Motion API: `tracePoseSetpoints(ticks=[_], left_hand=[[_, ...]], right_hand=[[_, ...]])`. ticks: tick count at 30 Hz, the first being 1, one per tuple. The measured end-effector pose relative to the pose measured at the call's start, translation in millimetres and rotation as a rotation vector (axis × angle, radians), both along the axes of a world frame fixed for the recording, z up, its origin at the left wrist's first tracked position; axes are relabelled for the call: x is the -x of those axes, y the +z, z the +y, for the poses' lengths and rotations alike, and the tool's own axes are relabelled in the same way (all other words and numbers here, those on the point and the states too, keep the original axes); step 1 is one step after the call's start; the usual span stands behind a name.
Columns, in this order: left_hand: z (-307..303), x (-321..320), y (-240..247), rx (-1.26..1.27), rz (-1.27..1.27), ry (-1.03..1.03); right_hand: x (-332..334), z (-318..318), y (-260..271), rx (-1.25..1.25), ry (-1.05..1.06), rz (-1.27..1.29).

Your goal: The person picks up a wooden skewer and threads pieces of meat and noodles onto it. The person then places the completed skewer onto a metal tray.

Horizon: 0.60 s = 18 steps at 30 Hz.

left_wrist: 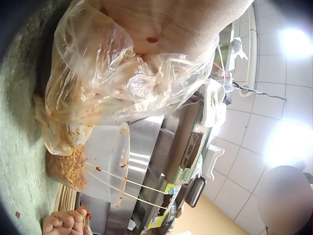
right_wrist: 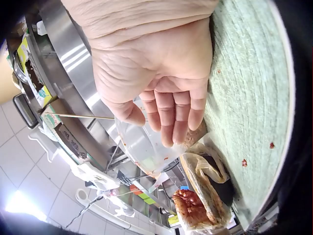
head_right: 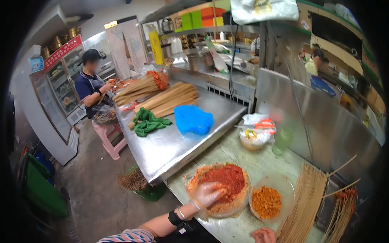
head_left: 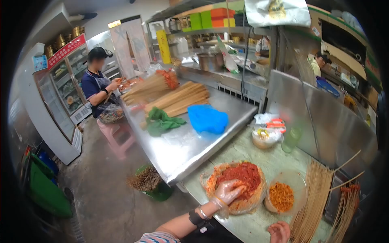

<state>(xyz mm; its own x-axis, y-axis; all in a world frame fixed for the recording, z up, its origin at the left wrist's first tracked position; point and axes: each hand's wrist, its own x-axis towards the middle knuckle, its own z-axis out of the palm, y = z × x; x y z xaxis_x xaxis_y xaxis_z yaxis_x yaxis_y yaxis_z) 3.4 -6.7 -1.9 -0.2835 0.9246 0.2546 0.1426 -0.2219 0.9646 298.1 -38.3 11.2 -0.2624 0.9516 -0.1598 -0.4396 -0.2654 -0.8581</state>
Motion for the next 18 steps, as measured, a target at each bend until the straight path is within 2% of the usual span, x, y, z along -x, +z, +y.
tracePoseSetpoints(ticks=[3, 4, 8, 11, 18], left_hand=[[3.8, -3.5, -15.5, 0.029, -0.253, -0.064], [4.8, -3.3, -15.4, 0.017, -0.243, -0.073], [4.6, -1.6, -13.8, -0.001, -0.212, -0.077], [4.9, -5.0, -11.4, -0.032, -0.273, -0.070], [5.5, -2.5, -16.9, 0.006, -0.232, -0.055]], right_hand=[[1.1, -0.6, 5.7, -0.028, 0.035, 0.011], [-4.1, 3.0, -10.4, -0.022, 0.050, 0.094], [-12.5, 11.7, -39.4, -0.062, 0.090, 0.131], [-13.0, 11.4, -39.8, -0.061, 0.091, 0.144], [-16.1, 11.6, -43.9, -0.066, 0.105, 0.166]])
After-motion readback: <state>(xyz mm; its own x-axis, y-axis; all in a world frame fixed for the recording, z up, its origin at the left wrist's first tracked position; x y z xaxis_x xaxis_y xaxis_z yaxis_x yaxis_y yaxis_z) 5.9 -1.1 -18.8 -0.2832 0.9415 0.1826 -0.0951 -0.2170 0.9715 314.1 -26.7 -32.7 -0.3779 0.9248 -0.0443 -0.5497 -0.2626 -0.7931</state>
